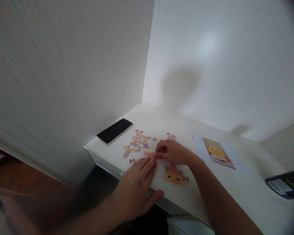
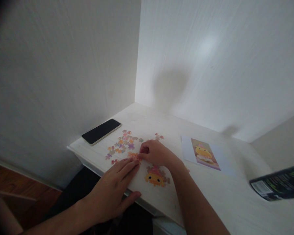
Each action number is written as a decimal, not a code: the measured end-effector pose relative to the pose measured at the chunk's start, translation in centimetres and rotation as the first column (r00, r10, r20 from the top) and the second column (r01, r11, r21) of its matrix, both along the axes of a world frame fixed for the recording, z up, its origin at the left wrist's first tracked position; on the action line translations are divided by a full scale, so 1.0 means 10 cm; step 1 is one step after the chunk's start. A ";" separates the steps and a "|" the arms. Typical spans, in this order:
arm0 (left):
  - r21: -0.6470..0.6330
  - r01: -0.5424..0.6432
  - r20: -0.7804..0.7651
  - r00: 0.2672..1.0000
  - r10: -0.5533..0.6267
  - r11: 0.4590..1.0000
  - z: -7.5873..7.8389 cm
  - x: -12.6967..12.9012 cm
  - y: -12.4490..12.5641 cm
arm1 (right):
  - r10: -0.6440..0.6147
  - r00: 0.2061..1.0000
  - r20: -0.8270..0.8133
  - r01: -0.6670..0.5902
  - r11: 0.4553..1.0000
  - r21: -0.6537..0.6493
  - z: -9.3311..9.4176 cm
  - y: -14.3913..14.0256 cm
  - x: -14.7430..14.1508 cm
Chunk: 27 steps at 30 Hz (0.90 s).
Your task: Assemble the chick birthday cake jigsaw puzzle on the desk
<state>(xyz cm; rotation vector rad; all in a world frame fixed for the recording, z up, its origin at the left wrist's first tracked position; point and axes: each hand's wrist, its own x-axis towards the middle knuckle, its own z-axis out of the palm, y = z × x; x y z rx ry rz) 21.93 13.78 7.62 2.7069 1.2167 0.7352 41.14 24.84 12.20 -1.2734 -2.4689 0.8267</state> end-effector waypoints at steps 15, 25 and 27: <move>0.004 0.006 0.024 1.000 -0.007 1.000 0.02 0.00 0.00 | 0.004 0.998 0.060 -0.005 1.000 0.013 -0.01 0.01 0.02; -0.017 0.010 0.014 1.000 -0.010 1.000 0.04 0.01 -0.01 | -0.049 0.990 0.129 0.043 0.998 0.049 -0.01 0.01 -0.01; -0.028 0.006 0.013 1.000 -0.005 1.000 0.05 0.01 -0.01 | -0.067 0.984 0.168 0.056 0.996 0.070 0.00 0.02 -0.01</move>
